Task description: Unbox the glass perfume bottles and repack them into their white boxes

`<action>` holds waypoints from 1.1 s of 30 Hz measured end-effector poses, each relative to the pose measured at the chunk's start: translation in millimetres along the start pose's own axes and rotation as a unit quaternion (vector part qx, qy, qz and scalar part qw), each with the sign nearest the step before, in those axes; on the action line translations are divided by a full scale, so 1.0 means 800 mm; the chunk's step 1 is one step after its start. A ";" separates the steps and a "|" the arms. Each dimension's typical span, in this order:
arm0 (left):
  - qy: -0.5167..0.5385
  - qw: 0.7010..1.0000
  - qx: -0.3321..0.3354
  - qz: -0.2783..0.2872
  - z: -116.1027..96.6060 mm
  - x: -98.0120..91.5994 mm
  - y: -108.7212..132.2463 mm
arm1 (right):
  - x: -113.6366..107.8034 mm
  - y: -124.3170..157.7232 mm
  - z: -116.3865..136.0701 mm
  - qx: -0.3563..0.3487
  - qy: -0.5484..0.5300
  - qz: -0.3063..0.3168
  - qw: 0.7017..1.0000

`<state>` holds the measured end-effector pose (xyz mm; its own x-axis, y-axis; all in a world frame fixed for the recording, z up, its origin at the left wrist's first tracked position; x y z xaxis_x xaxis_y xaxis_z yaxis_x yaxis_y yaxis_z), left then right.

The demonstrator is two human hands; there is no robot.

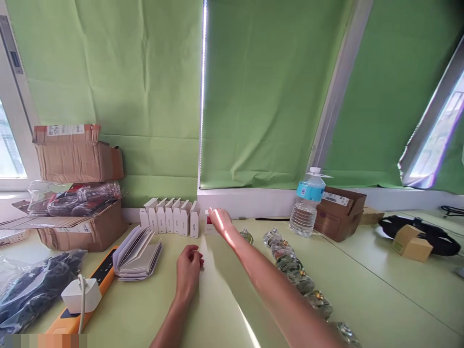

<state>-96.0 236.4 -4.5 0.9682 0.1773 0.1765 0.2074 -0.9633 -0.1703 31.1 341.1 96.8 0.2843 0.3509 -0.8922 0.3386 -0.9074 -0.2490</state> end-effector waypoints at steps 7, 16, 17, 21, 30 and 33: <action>0.003 1.000 -0.012 -0.004 0.003 0.000 -0.007 | 0.020 -0.025 -0.007 0.056 -0.013 0.012 0.998; 0.012 1.000 -0.008 -0.014 0.006 -0.002 -0.009 | -0.019 -0.026 0.016 0.076 -0.129 -0.028 0.988; 0.013 1.000 -0.005 -0.016 0.005 -0.002 -0.009 | -0.023 -0.025 0.021 0.080 -0.153 -0.027 0.985; 0.017 0.999 0.008 -0.030 0.000 -0.004 -0.008 | -0.027 -0.018 0.043 0.090 -0.253 0.000 0.963; 0.004 0.993 0.050 -0.105 -0.008 -0.019 -0.008 | -0.046 0.043 0.029 0.062 -0.403 0.016 0.913; -0.001 0.990 0.055 -0.128 -0.006 -0.024 -0.007 | -0.055 0.087 0.017 0.037 -0.433 0.040 0.900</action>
<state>-116.4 237.6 -1.8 0.8819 0.4144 0.2249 0.4607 -0.8587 -0.2245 30.3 259.6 113.6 -0.5112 0.0011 -0.8595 0.2790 -0.9456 -0.1672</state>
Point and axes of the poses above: each hand's wrist, its own y-axis away from the middle knuckle, its own x-axis out of the palm, z = x × y, the point moved 4 cm from there along -y, towards the middle knuckle, and after that the axes turned 7 degrees about y, right-handed, at the moved point
